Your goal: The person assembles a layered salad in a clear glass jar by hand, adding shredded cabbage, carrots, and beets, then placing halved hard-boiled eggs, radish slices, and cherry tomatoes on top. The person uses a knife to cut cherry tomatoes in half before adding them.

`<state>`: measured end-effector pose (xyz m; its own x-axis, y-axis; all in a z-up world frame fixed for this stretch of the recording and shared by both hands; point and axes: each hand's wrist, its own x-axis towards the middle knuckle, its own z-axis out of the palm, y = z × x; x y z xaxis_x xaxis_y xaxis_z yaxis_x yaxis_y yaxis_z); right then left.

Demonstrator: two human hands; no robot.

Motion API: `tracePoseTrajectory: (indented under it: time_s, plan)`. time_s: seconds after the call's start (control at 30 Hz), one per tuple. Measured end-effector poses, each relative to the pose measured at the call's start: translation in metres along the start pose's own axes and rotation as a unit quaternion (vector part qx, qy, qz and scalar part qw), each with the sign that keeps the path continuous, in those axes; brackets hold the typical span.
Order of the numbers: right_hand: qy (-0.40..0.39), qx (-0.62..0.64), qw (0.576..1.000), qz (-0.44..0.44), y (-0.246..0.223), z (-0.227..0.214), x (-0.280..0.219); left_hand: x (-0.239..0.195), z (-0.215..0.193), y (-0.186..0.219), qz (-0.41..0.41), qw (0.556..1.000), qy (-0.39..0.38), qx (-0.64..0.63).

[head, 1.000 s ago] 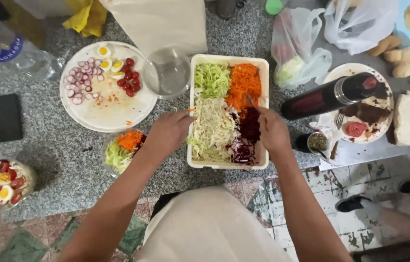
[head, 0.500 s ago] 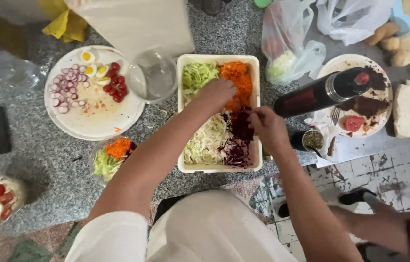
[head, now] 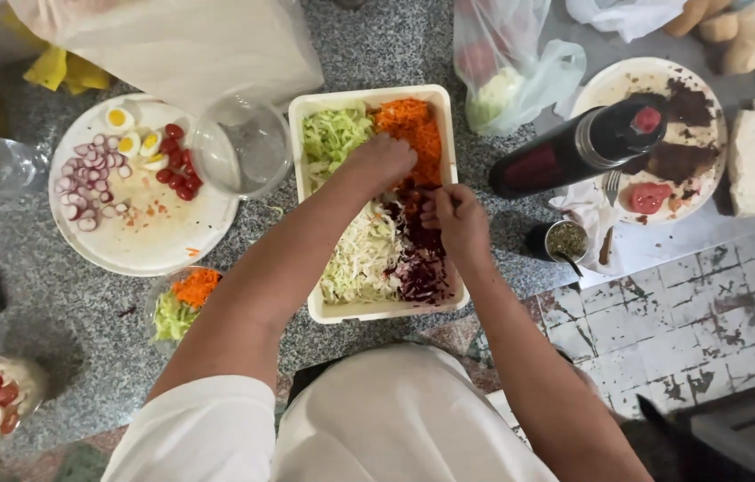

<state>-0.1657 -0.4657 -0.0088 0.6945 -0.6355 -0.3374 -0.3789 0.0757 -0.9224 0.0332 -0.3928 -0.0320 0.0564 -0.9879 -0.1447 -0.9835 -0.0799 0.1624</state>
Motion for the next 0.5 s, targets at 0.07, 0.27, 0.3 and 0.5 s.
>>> tracePoseTrajectory:
  time_s: [0.07,0.27,0.3,0.5]
  plan:
    - [0.008,0.033,0.999,0.002,0.010,0.004,0.004,-0.004,-0.006,0.002,-0.009,1.000,0.013,-0.009]
    - [0.007,0.118,0.993,0.007,-0.003,-0.003,-0.005,-0.002,0.012,-0.012,0.007,0.994,0.066,-0.085]
    - [0.004,0.126,0.992,0.016,-0.011,-0.006,-0.009,-0.003,0.015,-0.014,0.023,0.989,0.084,-0.118]
    - [0.055,0.179,0.982,-0.031,-0.025,-0.025,-0.022,-0.021,-0.030,0.010,0.012,0.939,0.159,-0.305]
